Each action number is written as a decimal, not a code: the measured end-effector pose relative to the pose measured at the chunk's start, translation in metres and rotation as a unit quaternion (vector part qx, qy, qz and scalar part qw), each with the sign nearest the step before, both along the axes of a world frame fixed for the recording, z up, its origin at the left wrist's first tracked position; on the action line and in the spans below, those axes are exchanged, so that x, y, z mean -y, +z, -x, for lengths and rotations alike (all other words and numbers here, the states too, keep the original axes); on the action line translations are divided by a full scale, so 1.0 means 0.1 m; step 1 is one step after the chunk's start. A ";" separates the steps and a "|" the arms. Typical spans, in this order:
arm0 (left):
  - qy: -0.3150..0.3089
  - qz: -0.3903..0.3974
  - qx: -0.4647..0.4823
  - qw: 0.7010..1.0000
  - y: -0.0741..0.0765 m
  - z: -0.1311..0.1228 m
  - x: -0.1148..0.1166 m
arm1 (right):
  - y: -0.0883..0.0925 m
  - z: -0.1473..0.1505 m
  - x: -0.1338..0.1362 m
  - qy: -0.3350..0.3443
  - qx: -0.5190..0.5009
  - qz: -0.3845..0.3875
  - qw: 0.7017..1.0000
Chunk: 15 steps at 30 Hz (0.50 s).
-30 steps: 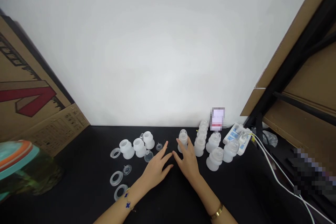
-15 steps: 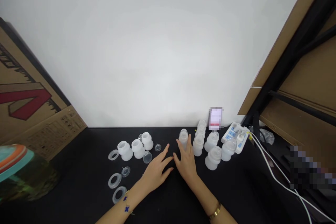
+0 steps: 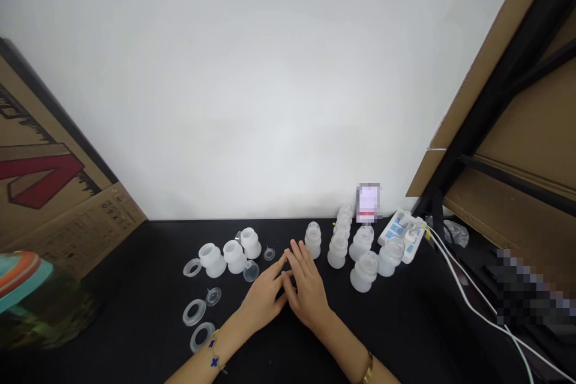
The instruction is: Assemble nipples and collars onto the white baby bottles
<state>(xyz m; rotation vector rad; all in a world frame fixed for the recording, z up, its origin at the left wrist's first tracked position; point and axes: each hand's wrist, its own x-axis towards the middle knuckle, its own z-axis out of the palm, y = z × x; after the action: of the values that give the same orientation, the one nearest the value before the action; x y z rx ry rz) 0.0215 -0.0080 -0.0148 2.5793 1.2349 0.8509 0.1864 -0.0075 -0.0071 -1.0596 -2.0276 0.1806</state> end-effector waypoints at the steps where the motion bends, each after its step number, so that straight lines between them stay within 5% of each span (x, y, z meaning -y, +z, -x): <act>1: -0.002 0.000 -0.003 1.000 -0.01 0.00 0.00 | -0.01 0.00 0.01 0.023 -0.016 0.036 0.999; 7: -0.031 0.039 -0.015 0.999 0.01 -0.01 -0.01 | -0.07 0.04 -0.03 0.036 -0.132 0.244 0.960; 15: -0.042 0.073 -0.059 0.995 0.04 -0.03 0.02 | -0.15 0.01 -0.19 -0.015 -0.220 0.316 0.923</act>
<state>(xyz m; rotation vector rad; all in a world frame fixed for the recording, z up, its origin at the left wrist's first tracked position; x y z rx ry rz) 0.0245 -0.0102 -0.0109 2.5740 1.1609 0.5768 0.1855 0.0112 -0.0220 -1.2876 -1.5596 1.0190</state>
